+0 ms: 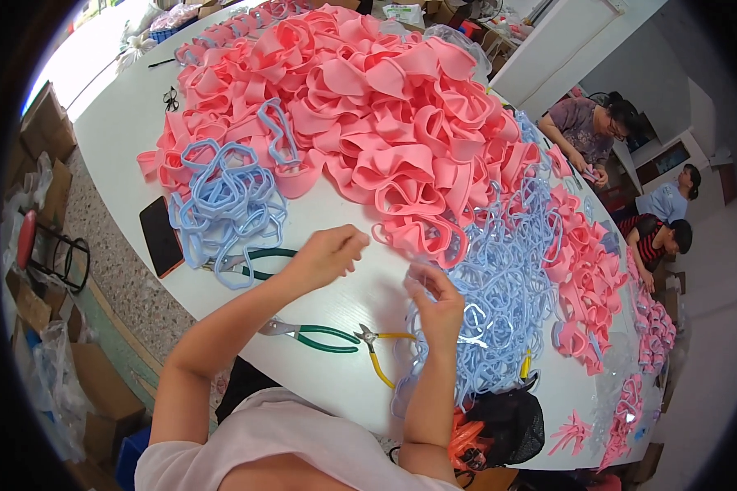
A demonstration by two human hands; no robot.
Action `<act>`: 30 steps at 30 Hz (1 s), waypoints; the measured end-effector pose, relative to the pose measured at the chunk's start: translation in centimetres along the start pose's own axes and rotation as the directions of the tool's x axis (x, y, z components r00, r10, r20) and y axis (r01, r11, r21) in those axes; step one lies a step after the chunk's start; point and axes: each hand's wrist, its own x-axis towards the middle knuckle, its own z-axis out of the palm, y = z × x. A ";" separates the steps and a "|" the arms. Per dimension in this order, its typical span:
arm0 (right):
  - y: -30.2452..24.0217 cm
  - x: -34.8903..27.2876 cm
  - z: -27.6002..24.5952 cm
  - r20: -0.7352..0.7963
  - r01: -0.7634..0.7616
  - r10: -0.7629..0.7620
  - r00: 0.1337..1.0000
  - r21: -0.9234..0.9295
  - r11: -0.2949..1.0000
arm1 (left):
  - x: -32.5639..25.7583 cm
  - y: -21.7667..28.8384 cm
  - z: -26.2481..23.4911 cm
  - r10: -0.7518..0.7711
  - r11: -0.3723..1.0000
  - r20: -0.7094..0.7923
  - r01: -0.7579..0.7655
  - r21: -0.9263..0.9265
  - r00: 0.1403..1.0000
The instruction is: Assembling the components of a pair of pink swimming goggles.
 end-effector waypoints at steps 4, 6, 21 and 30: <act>1.4 2.2 -1.2 -0.164 0.031 -0.035 0.986 -0.030 0.999 | 4.8 -4.6 3.3 0.415 0.858 -0.089 -0.358 0.368 0.905; 1.7 3.6 -0.8 -0.198 0.060 -0.099 0.975 -0.192 0.980 | 7.2 -6.1 3.9 0.422 0.867 -0.155 -0.347 0.358 0.893; -0.1 3.4 -1.6 -0.317 0.055 -0.067 0.946 -0.047 0.997 | 3.2 -5.8 -0.8 0.180 0.962 -0.123 -0.149 0.228 0.976; -2.0 2.6 1.7 -0.115 0.119 -0.150 0.982 -0.243 0.963 | -2.1 -3.6 -5.8 0.411 0.775 -0.258 -0.187 0.603 0.874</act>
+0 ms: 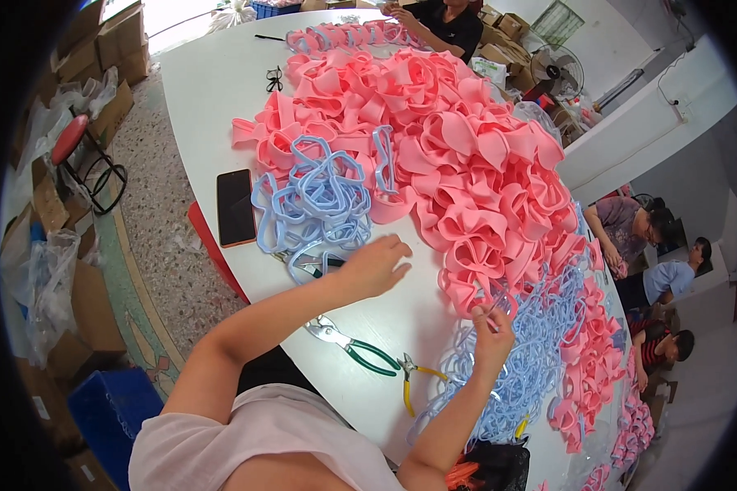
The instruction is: Assembling the components of a pair of pink swimming goggles.
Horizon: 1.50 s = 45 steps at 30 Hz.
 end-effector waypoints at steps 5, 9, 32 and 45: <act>1.3 -2.3 4.2 0.345 0.185 -0.033 0.938 -0.418 0.889 | 0.4 -1.0 -8.0 0.090 0.669 -0.399 0.242 0.703 0.912; 1.2 -3.3 8.8 0.486 0.393 -0.073 0.871 -0.601 0.696 | -0.9 -2.5 -10.5 -0.125 0.684 -0.330 0.322 0.655 0.936; -2.4 2.1 -2.8 -0.455 0.285 -0.119 0.882 0.315 0.905 | -4.4 -2.8 -10.9 0.442 0.897 -0.375 -0.387 0.215 0.815; -3.7 -8.0 5.0 0.600 -0.622 0.234 0.765 0.783 0.024 | -11.3 1.1 -6.2 0.578 0.807 -0.006 -0.572 -0.146 0.816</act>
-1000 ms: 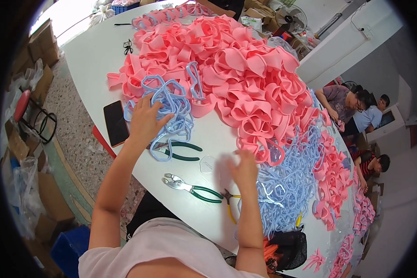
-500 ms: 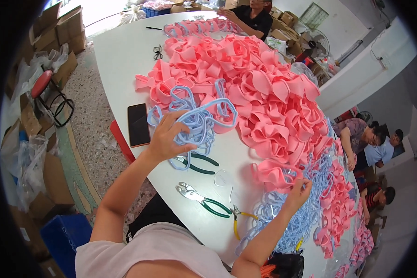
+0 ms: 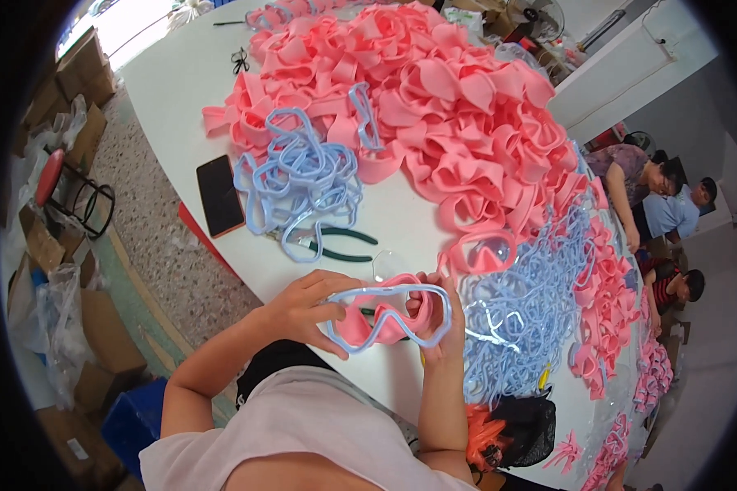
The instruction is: Assembling the components of a pair of pink swimming goggles.
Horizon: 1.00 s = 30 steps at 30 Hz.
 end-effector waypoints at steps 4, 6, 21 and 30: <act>1.1 -2.2 -3.8 -0.049 0.027 -0.038 0.998 -0.206 0.978 | -2.9 -0.6 1.8 -0.072 0.996 0.122 0.064 0.066 0.990; 0.5 -3.3 -5.0 -0.086 0.006 -0.035 0.996 -0.325 0.946 | -3.5 -0.1 2.7 -0.115 0.993 0.154 0.115 0.009 0.981; 0.1 -7.5 -5.6 0.025 0.087 -0.342 0.939 -0.982 0.167 | -3.3 6.8 7.6 -0.703 0.711 -0.017 0.703 -0.005 0.711; -0.5 -6.8 -7.5 0.466 0.320 -0.322 0.824 -0.852 -0.414 | -3.0 5.3 9.9 -0.589 0.800 -0.174 0.600 0.011 0.789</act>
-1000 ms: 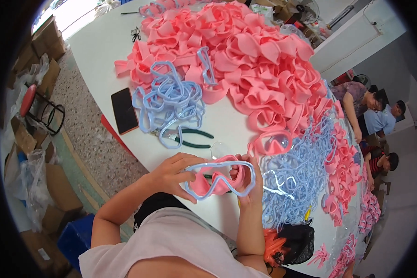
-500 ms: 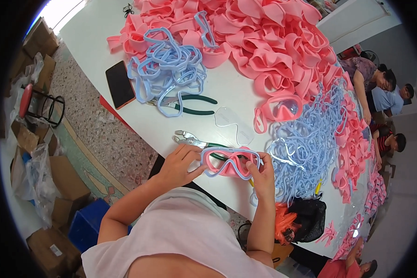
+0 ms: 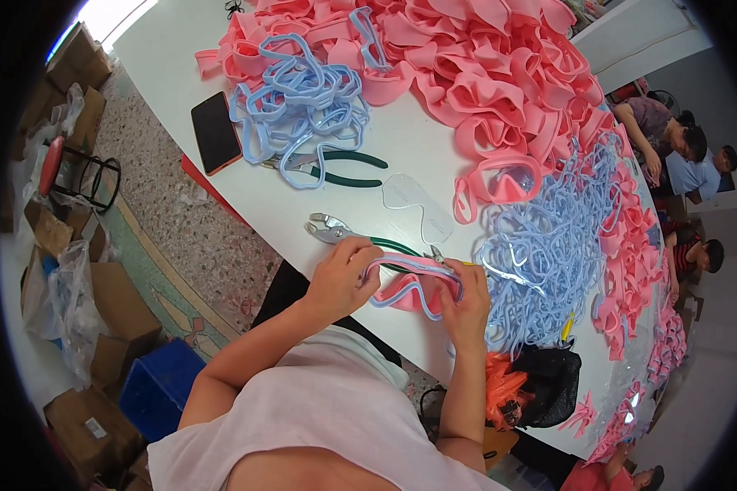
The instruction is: Assembling the components of a pair of pink swimming goggles.
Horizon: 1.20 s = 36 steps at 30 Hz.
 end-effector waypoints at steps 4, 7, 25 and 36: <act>0.1 0.4 -0.2 0.000 -0.035 0.035 0.999 0.112 0.993 | 0.0 -0.2 0.4 0.052 0.997 -0.024 -0.054 -0.058 0.998; -0.5 0.5 -0.1 0.037 -0.184 0.180 0.983 0.208 0.961 | 0.1 0.6 -0.5 -0.190 0.941 0.121 0.216 -0.260 0.974; -0.6 1.3 0.1 0.111 -0.231 0.215 0.970 0.159 0.960 | -0.8 -2.7 0.1 0.215 0.966 0.376 -0.254 0.055 0.901; -1.3 -0.6 0.0 0.216 -0.498 0.568 0.795 0.766 0.406 | -0.2 -1.8 -0.6 0.313 0.950 0.045 -0.313 0.004 0.949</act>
